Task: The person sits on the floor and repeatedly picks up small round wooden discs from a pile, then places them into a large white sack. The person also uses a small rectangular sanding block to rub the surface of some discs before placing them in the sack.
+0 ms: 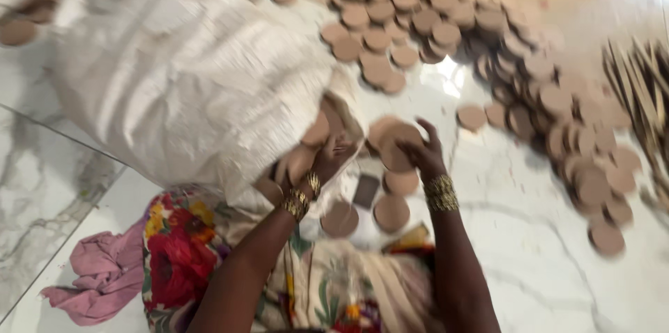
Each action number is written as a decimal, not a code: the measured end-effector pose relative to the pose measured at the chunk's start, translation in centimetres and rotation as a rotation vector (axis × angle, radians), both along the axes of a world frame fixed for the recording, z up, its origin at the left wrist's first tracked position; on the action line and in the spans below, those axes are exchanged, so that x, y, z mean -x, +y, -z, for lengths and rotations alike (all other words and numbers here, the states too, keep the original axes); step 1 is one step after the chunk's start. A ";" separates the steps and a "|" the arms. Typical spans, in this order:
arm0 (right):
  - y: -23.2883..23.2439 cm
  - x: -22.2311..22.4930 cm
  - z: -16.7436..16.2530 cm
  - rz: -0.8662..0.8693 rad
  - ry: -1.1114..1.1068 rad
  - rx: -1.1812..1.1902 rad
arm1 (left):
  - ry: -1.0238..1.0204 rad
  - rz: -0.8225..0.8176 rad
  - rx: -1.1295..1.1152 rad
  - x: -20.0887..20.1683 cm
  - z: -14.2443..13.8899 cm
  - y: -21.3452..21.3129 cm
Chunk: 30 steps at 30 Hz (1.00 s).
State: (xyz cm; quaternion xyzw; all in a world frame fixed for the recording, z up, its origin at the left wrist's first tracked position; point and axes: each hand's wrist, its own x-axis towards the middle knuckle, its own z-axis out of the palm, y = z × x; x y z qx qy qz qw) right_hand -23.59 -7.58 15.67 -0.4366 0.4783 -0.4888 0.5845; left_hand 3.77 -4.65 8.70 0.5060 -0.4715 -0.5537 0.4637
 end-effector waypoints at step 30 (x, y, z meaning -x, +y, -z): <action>0.6 1.8 6.3 -0.015 0.656 -0.047 | 0.030 -0.221 -0.271 1.4 2.4 5.9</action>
